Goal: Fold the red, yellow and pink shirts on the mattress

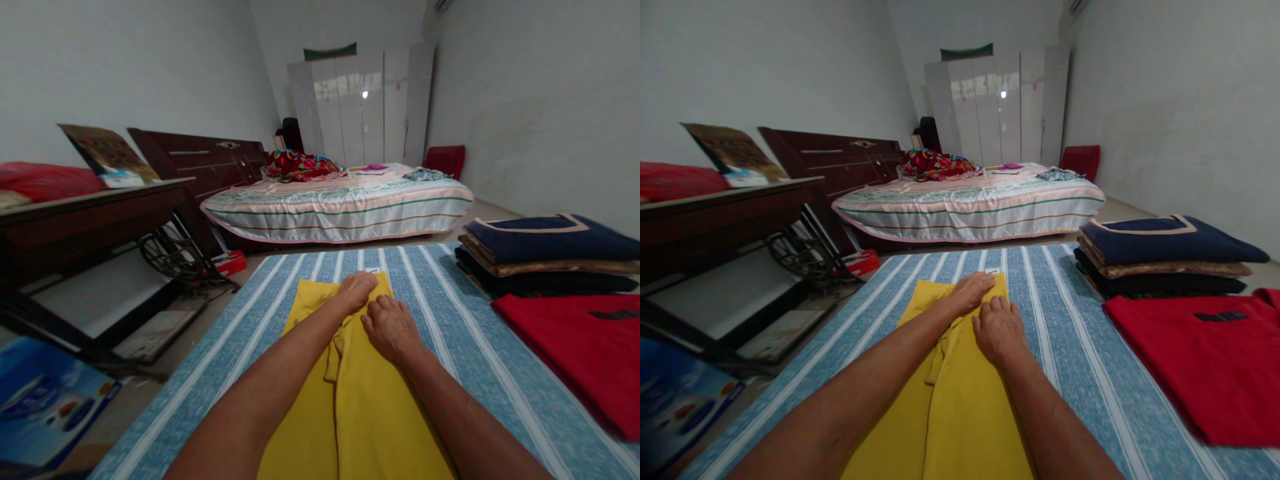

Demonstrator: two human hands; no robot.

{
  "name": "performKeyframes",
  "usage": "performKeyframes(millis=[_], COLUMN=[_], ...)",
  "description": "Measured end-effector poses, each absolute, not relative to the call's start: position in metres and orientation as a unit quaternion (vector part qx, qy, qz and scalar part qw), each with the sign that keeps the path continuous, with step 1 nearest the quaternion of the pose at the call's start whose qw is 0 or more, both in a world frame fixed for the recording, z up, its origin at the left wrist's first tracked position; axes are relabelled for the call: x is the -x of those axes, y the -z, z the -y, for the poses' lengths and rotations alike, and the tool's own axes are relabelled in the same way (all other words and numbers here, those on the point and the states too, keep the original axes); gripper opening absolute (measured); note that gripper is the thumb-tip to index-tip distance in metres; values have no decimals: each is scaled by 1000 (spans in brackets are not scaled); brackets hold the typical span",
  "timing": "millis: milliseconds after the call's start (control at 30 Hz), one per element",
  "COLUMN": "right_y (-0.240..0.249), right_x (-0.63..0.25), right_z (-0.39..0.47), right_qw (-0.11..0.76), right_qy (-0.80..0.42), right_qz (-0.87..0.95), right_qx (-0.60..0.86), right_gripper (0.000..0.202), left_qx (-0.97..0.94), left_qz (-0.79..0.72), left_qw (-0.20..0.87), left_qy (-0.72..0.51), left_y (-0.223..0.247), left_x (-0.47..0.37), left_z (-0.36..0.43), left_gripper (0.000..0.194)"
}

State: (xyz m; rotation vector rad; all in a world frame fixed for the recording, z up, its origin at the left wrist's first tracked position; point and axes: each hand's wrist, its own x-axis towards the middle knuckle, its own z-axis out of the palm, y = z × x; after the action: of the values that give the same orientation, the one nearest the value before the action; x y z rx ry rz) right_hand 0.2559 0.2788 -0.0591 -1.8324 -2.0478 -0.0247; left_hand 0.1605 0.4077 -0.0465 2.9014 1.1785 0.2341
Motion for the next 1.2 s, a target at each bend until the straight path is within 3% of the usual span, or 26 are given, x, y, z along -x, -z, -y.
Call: performKeyframes(millis=[200, 467, 667, 867, 1033, 1200], right_y=[61, 63, 65, 63, 63, 64], right_x=[-257, -259, -258, -257, -256, -255], right_z=[-279, -277, -275, -271, -271, -272], right_qw=[189, 184, 168, 163, 191, 206], right_qy=[11, 10, 16, 28, 49, 26], right_qz=[732, 738, 746, 752, 777, 809], right_qx=[654, 649, 644, 638, 598, 549], right_gripper=[27, 34, 50, 59, 52, 47], left_qx=[-912, -915, -905, -893, -898, -908], left_qz=[-403, -402, -422, -445, -432, -407], left_qw=[-48, 10, 48, 56, 26, 7], left_qy=[-64, -25, 31, -34, -86, -103], left_y=[36, 10, 1, 0, 5, 10], left_x=[-158, -120, -80, -55, -48, -54], left_z=[-403, -351, -325, -313, -293, -279], left_gripper=[31, 35, 13, 15, 11, 28])
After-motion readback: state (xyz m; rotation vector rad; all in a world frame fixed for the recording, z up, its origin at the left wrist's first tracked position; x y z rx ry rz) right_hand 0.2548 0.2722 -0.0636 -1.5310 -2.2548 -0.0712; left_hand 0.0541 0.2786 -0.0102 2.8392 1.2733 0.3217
